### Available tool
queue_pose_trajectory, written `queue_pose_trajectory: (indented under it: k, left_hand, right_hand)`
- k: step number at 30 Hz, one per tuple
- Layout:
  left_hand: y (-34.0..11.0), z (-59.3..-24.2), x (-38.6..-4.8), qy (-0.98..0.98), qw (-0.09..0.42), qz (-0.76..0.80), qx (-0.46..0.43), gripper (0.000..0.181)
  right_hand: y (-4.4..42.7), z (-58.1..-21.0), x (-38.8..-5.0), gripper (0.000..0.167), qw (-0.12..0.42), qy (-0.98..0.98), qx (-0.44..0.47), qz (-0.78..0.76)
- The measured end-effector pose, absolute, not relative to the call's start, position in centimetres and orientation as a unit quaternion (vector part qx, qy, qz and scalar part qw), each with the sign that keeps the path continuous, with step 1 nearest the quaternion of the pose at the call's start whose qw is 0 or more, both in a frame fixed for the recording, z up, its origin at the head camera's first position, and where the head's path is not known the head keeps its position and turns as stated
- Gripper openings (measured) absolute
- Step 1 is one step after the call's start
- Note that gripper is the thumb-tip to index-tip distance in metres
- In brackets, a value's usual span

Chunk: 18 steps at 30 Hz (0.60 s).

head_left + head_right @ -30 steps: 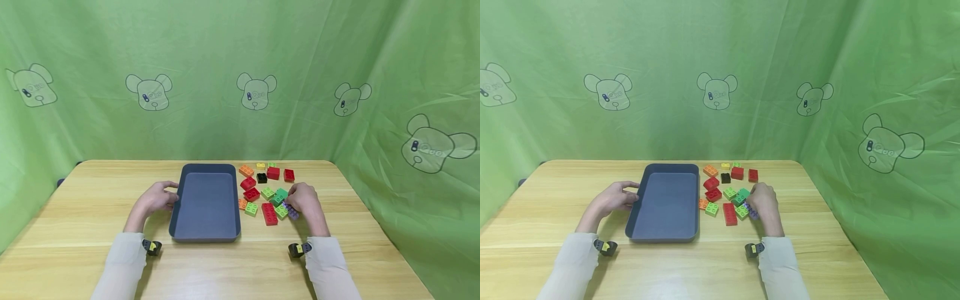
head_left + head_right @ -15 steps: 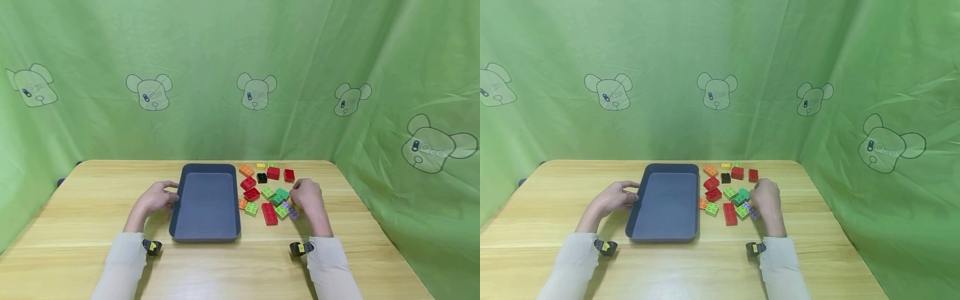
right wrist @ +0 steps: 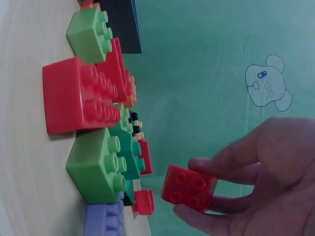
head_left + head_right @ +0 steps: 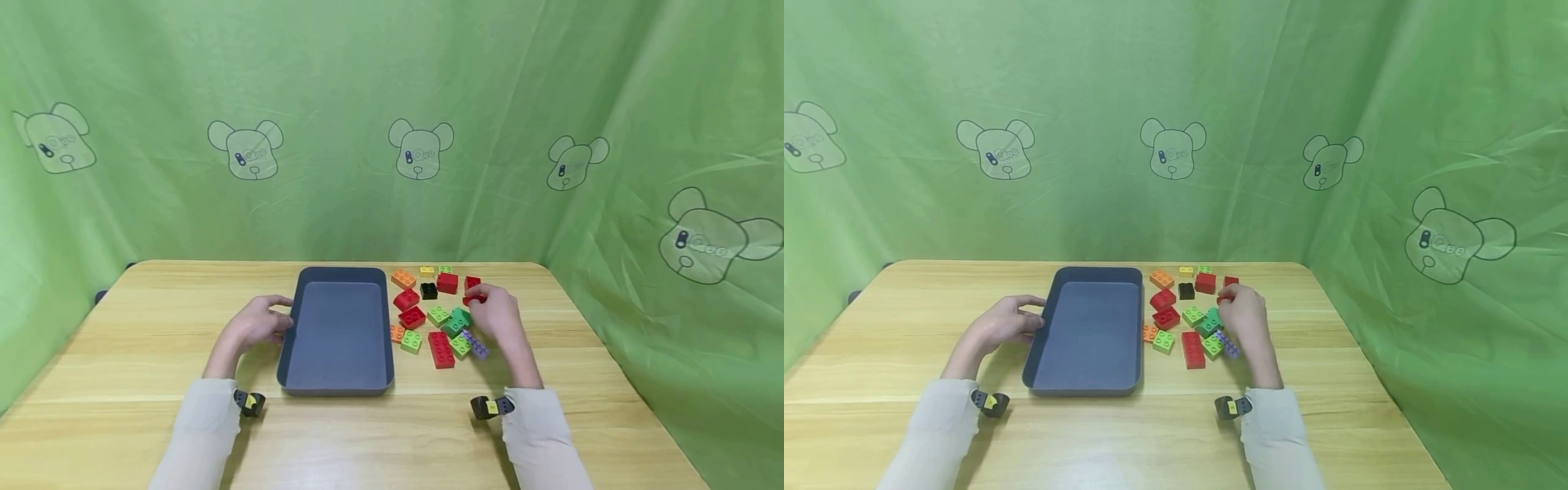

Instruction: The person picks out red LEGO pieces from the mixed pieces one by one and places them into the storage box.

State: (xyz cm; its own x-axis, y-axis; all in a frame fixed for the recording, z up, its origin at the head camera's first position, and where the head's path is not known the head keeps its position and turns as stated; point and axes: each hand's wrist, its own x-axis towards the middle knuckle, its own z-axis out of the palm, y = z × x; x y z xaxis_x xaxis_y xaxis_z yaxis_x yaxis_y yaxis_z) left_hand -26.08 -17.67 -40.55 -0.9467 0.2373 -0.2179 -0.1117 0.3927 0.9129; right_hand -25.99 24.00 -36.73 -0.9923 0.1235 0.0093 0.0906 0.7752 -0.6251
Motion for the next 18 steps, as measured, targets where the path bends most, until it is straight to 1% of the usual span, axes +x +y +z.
queue_pose_trajectory:
  k: [4,8,13,18]
  left_hand:
    - [-17.7,-40.5,-26.0,0.818,0.16,0.552,0.041,0.056]
    - [-17.7,-40.5,-26.0,0.816,0.162,0.554,0.04,0.056]
    - [-17.7,-40.5,-26.1,0.815,0.163,0.554,0.039,0.056]
    - [-17.7,-40.5,-26.1,0.815,0.163,0.554,0.039,0.056]
  right_hand:
    - [23.5,-36.9,-26.0,0.046,0.016,-0.943,-0.049,0.329]
    - [23.0,-37.0,-26.0,0.054,0.022,-0.944,-0.042,0.327]
    - [22.3,-36.8,-25.9,0.05,0.034,-0.947,-0.038,0.318]
    - [21.6,-36.8,-25.8,0.044,0.024,-0.947,-0.038,0.319]
